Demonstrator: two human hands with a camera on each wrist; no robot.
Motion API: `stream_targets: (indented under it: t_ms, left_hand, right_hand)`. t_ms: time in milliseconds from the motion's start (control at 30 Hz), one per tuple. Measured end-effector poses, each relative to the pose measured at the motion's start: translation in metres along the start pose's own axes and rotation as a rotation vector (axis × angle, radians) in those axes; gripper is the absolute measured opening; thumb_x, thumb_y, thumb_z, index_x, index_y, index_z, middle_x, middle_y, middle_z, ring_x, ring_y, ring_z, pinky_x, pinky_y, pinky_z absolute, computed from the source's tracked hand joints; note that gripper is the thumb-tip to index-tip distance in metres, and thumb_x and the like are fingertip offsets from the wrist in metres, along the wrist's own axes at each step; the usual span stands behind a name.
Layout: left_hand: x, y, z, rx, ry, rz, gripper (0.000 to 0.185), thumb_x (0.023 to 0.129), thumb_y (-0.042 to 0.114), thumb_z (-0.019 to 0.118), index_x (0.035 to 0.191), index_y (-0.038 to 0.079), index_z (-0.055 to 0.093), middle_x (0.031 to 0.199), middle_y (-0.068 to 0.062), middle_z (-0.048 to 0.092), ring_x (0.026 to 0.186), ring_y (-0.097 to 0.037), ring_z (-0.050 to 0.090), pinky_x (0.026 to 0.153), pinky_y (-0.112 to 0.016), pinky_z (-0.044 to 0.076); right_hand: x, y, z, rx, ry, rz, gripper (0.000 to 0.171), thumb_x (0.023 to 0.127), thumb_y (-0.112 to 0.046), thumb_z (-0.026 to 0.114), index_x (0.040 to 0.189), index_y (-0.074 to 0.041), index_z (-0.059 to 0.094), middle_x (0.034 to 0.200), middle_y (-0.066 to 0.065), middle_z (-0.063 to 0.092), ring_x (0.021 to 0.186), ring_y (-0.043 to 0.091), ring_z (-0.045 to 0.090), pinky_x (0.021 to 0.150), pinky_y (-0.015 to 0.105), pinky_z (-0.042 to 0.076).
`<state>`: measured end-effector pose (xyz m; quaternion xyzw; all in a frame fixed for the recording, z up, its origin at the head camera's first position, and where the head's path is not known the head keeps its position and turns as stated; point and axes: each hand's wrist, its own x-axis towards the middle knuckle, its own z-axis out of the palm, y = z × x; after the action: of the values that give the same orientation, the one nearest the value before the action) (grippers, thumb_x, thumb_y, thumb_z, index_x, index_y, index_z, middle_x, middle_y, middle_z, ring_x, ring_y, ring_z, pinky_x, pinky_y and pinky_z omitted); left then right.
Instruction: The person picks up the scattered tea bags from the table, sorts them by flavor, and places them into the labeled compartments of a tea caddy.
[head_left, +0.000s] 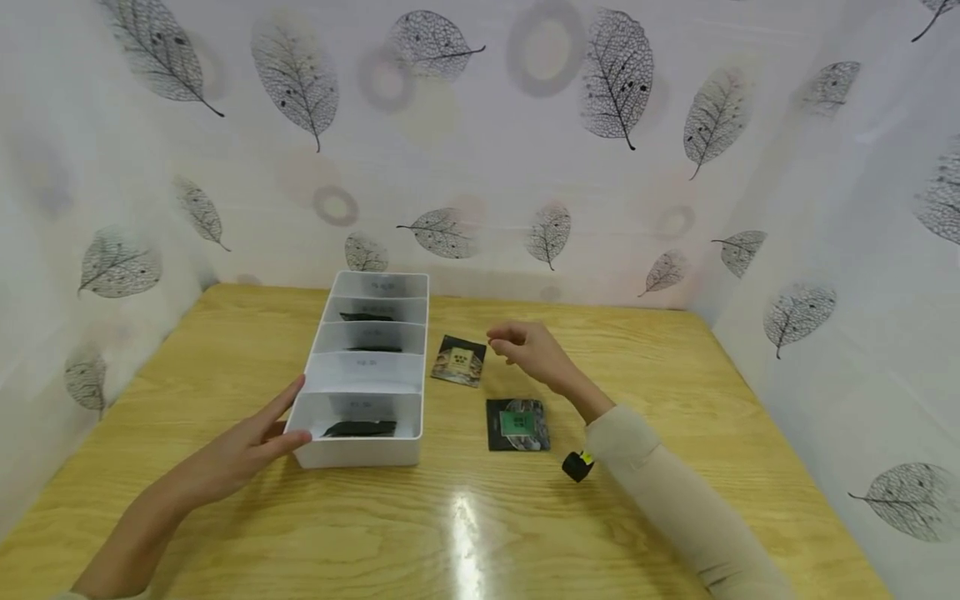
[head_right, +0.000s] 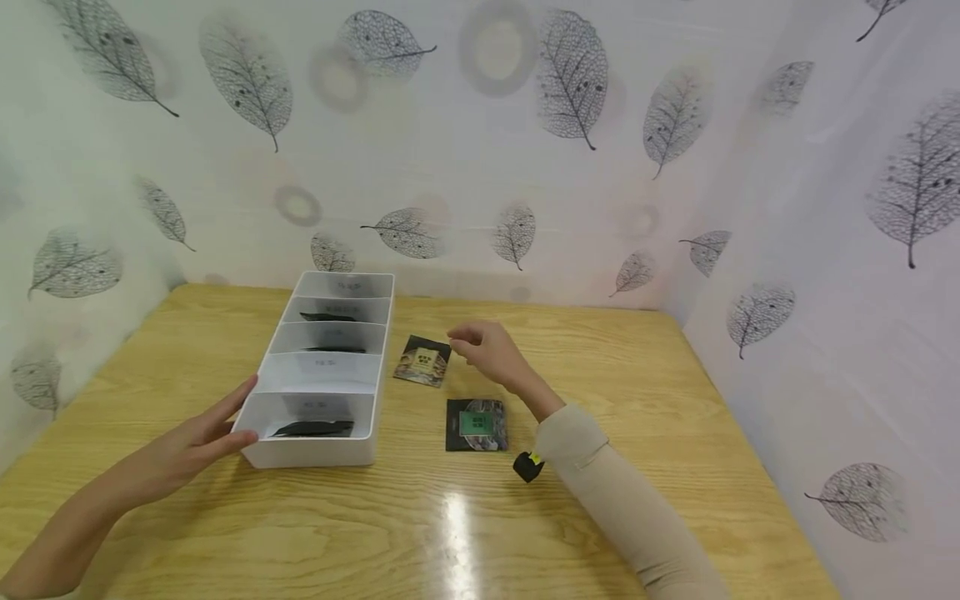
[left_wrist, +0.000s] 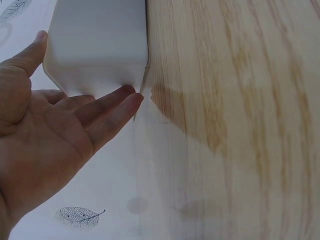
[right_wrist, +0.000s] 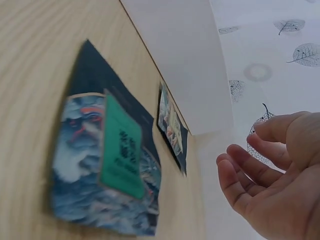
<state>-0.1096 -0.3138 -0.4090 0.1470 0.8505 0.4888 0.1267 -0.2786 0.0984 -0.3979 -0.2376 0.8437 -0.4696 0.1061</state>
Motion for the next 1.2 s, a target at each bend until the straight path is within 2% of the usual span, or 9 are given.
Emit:
stream_targets:
  t_ms: [167, 333, 633, 800, 967, 1067, 1167, 1200]
  left_hand:
    - [0.001, 0.0, 0.0, 0.006, -0.005, -0.006, 0.081, 0.111, 0.023, 0.052, 0.166, 0.008, -0.005, 0.168, -0.03, 0.0, 0.138, -0.057, 0.04, 0.099, -0.055, 0.047]
    - [0.0, 0.001, 0.0, 0.003, -0.005, -0.001, 0.081, 0.111, 0.022, 0.052, 0.166, 0.008, -0.005, 0.168, -0.031, 0.001, 0.138, -0.057, 0.04, 0.098, -0.048, 0.048]
    - [0.0, 0.001, 0.0, -0.008, -0.01, -0.001, 0.08, 0.111, 0.022, 0.051, 0.166, 0.007, -0.006, 0.167, -0.032, 0.001, 0.138, -0.057, 0.04, 0.097, -0.041, 0.049]
    - [0.0, 0.0, 0.0, -0.003, -0.007, 0.001, 0.08, 0.111, 0.021, 0.051, 0.166, 0.008, -0.006, 0.167, -0.032, 0.001, 0.138, -0.057, 0.039, 0.098, -0.045, 0.049]
    - [0.0, -0.002, 0.0, 0.008, -0.005, 0.004, 0.08, 0.111, 0.021, 0.051, 0.166, 0.01, -0.006, 0.167, -0.032, 0.002, 0.138, -0.057, 0.04, 0.096, -0.04, 0.05]
    - [0.0, -0.003, -0.001, -0.002, -0.006, 0.007, 0.079, 0.111, 0.021, 0.051, 0.166, 0.01, -0.005, 0.167, -0.031, 0.002, 0.138, -0.057, 0.041, 0.094, -0.03, 0.05]
    - [0.001, -0.003, 0.0, -0.009, -0.007, 0.012, 0.079, 0.111, 0.02, 0.051, 0.166, 0.009, -0.005, 0.167, -0.032, 0.002, 0.138, -0.057, 0.041, 0.092, -0.023, 0.048]
    - [0.001, -0.003, 0.0, -0.01, -0.007, 0.013, 0.079, 0.111, 0.02, 0.051, 0.166, 0.008, -0.005, 0.167, -0.032, 0.002, 0.137, -0.057, 0.041, 0.092, -0.023, 0.048]
  right_hand:
    - [-0.021, 0.009, -0.003, 0.018, -0.019, 0.057, 0.039, 0.108, -0.021, 0.059, 0.14, 0.001, 0.062, 0.136, 0.019, 0.064, 0.115, 0.031, 0.064, 0.093, 0.05, 0.054]
    - [-0.042, 0.014, -0.006, -0.003, -0.015, 0.091, 0.04, 0.108, -0.021, 0.058, 0.14, 0.003, 0.061, 0.135, 0.019, 0.064, 0.115, 0.031, 0.065, 0.09, 0.047, 0.056]
    - [-0.078, 0.011, -0.004, -0.163, 0.082, 0.182, 0.036, 0.106, -0.025, 0.063, 0.13, 0.002, 0.068, 0.117, 0.012, 0.072, 0.101, 0.025, 0.068, 0.081, 0.042, 0.057]
    - [-0.093, 0.007, 0.0, -0.269, 0.079, 0.243, 0.041, 0.104, -0.033, 0.065, 0.127, 0.001, 0.069, 0.109, 0.011, 0.073, 0.091, 0.021, 0.068, 0.076, 0.041, 0.057]
    - [-0.103, 0.003, 0.008, -0.347, 0.053, 0.278, 0.052, 0.103, -0.036, 0.067, 0.132, 0.006, 0.063, 0.104, 0.013, 0.073, 0.08, 0.018, 0.069, 0.073, 0.042, 0.057]
    - [-0.104, 0.001, 0.014, -0.379, 0.022, 0.282, 0.054, 0.102, -0.036, 0.068, 0.132, 0.008, 0.062, 0.087, 0.009, 0.071, 0.063, 0.014, 0.06, 0.064, 0.038, 0.053]
    - [-0.1, 0.0, 0.02, -0.441, -0.001, 0.295, 0.054, 0.1, -0.039, 0.069, 0.13, 0.006, 0.064, 0.074, 0.004, 0.066, 0.054, 0.015, 0.053, 0.059, 0.035, 0.047]
    - [-0.099, -0.001, 0.022, -0.471, -0.007, 0.294, 0.054, 0.099, -0.04, 0.07, 0.128, 0.005, 0.066, 0.076, 0.004, 0.066, 0.057, 0.015, 0.054, 0.06, 0.036, 0.048]
